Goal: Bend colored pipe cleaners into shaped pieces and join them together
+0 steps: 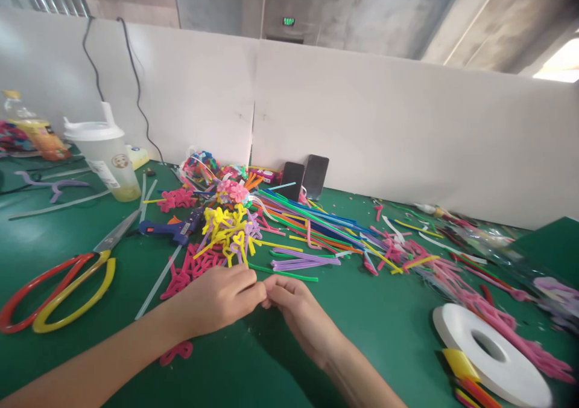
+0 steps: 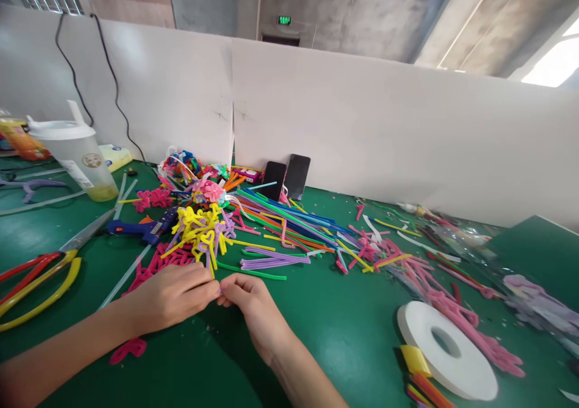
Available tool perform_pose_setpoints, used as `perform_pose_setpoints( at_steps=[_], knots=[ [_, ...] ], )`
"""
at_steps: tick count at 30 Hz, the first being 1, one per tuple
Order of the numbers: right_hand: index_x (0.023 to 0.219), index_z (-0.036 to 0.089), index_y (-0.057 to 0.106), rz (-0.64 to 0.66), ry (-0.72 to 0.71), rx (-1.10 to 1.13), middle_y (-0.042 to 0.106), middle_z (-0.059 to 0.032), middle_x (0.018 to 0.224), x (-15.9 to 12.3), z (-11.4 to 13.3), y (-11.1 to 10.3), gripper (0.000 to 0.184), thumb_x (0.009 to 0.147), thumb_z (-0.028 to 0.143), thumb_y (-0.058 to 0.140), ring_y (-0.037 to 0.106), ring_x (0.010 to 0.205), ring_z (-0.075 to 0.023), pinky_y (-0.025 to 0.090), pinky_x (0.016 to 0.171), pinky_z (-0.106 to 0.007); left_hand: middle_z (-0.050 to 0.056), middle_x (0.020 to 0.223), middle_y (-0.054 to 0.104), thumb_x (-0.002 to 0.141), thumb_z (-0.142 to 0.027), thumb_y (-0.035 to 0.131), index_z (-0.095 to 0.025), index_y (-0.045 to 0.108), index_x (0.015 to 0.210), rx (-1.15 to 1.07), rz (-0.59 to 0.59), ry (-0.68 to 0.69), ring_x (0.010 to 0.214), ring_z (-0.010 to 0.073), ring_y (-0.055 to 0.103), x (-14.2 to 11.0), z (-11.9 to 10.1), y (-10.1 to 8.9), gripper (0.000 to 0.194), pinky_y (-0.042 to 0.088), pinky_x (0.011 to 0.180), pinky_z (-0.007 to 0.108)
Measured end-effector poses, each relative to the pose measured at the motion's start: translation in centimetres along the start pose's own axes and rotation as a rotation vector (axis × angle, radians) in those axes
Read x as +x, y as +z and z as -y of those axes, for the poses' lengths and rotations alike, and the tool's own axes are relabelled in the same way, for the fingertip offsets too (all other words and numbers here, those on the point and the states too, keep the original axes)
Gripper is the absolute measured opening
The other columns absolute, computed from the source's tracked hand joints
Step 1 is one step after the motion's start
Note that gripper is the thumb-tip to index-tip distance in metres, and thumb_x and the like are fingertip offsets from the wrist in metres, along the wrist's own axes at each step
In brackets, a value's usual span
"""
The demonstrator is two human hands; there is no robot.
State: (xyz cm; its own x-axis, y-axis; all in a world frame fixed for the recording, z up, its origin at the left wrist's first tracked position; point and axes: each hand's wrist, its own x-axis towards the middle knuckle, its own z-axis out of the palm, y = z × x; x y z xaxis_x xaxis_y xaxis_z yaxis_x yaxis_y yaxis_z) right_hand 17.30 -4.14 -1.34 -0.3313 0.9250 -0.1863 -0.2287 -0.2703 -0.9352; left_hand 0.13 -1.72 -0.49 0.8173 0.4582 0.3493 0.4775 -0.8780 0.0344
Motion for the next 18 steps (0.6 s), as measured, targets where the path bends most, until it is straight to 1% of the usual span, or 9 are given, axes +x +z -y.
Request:
perform_pose_setpoints(
  at_steps=[2,4,7,9,11,14,16,17,18],
  knots=[
    [0.064,0.014,0.058,0.004,0.004,0.018,0.052,0.0008,0.061,0.0,0.0,-0.1,0.012,0.071,0.023,0.055,0.045,0.062,-0.0105,0.033,0.061,-0.023,0.005,0.068,0.051,0.083,-0.013,0.032,-0.017,0.056,0.081,0.082,0.026,0.02,0.064,0.0153,0.044,0.0,0.0,-0.1,0.025,0.032,0.056,0.026],
    [0.066,0.015,0.057,-0.004,-0.008,0.011,0.051,0.0011,0.062,0.1,-0.1,-0.1,0.01,0.071,0.023,0.055,0.044,0.062,-0.0105,0.032,0.062,-0.023,0.005,0.069,0.051,0.083,-0.014,0.032,-0.016,0.056,0.079,0.103,0.037,0.015,0.064,0.0158,0.045,0.0,0.0,0.0,0.024,0.032,0.057,0.027],
    [0.068,0.016,0.054,-0.057,-0.083,-0.09,0.048,0.0018,0.064,0.2,-0.4,0.2,0.011,0.073,0.026,0.054,0.043,0.063,-0.0109,0.032,0.061,-0.023,0.004,0.066,0.049,0.083,-0.017,0.032,-0.016,0.053,0.069,-0.013,0.004,-0.089,0.063,0.0149,0.044,0.3,-0.3,0.3,0.025,0.032,0.057,0.027],
    [0.069,0.018,0.052,-0.13,-0.185,-0.239,0.048,0.0014,0.066,0.1,-0.6,0.4,0.013,0.075,0.028,0.051,0.043,0.064,-0.0121,0.032,0.061,-0.024,0.003,0.063,0.047,0.083,-0.019,0.033,-0.016,0.05,0.063,-0.191,-0.046,-0.239,0.061,0.0136,0.044,0.6,-0.7,0.4,0.026,0.033,0.057,0.026],
    [0.07,0.019,0.052,-0.231,-0.326,-0.464,0.05,0.0002,0.07,-0.1,-0.8,0.6,0.012,0.078,0.027,0.049,0.044,0.07,-0.0142,0.032,0.065,-0.026,0.0,0.058,0.045,0.082,-0.023,0.034,-0.016,0.046,0.059,-0.464,-0.066,-0.435,0.055,0.0118,0.045,1.0,-1.2,0.6,0.027,0.034,0.053,0.024],
    [0.071,0.021,0.052,-0.332,-0.581,-0.861,0.055,-0.0005,0.075,-0.6,-1.1,0.7,0.011,0.08,0.019,0.046,0.045,0.079,-0.0159,0.029,0.076,-0.031,-0.004,0.047,0.039,0.081,-0.028,0.035,-0.016,0.044,0.057,-0.991,0.013,-0.721,0.041,0.0091,0.042,1.4,-1.7,0.9,0.028,0.033,0.042,0.021],
    [0.074,0.022,0.054,-0.341,-0.764,-1.076,0.058,-0.0001,0.078,-0.9,-1.2,0.6,0.013,0.08,0.014,0.045,0.045,0.083,-0.0165,0.022,0.084,-0.036,-0.006,0.044,0.035,0.079,-0.029,0.035,-0.016,0.043,0.056,-1.276,0.056,-0.841,0.035,0.0076,0.035,1.6,-1.8,1.0,0.028,0.033,0.036,0.02],
    [0.076,0.022,0.054,-0.341,-0.833,-1.146,0.06,0.0,0.079,-1.0,-1.2,0.5,0.014,0.079,0.013,0.045,0.045,0.085,-0.0169,0.018,0.086,-0.038,-0.006,0.043,0.033,0.079,-0.029,0.034,-0.016,0.042,0.055,-1.348,0.062,-0.87,0.034,0.0072,0.033,1.6,-1.8,1.0,0.029,0.033,0.035,0.02],
    [0.078,0.023,0.055,-0.332,-0.864,-1.184,0.06,-0.0002,0.081,-0.9,-1.3,0.4,0.014,0.079,0.012,0.045,0.045,0.086,-0.0172,0.016,0.088,-0.04,-0.006,0.043,0.033,0.079,-0.029,0.034,-0.016,0.042,0.055,-1.368,0.073,-0.874,0.034,0.0071,0.032,1.6,-1.7,0.9,0.029,0.033,0.035,0.02]
  ],
)
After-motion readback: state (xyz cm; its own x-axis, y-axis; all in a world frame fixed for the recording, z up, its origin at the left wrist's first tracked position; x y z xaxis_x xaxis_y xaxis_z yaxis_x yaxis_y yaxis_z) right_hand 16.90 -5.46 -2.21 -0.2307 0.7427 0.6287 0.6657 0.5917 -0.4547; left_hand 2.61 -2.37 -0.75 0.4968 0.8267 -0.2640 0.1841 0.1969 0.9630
